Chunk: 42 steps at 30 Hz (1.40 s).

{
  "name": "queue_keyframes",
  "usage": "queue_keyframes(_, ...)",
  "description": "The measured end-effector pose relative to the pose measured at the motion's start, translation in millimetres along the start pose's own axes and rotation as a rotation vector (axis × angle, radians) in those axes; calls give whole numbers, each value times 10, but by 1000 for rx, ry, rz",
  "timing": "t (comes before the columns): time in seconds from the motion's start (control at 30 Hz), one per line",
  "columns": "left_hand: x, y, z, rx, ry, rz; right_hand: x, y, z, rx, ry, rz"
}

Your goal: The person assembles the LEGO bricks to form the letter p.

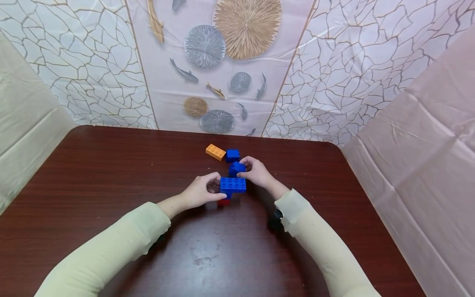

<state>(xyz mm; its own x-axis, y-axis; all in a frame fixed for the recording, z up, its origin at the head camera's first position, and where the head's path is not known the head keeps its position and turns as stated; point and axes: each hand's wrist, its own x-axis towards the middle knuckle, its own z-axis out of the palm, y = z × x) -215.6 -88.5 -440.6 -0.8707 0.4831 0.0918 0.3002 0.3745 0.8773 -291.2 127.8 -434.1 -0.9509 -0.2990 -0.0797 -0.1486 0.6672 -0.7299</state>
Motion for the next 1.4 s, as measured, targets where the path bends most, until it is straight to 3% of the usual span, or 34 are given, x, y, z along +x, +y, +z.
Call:
queue_keyframes(0.27,2,3,10,17,7,-10,-83,65,-118,38,50,-15)
queue_keyframes(0.67,-18,28,21,-7,12,-19,-181,113,-256,141,96,47)
queue_keyframes(1.0,-18,21,13,4,-3,-33,-274,56,-381,223,133,10)
queue_keyframes(1.13,-36,18,2,-9,0,-45,-317,0,-438,232,135,15)
queue_keyframes(1.4,-43,79,-39,35,71,15,-380,-154,-519,241,74,13)
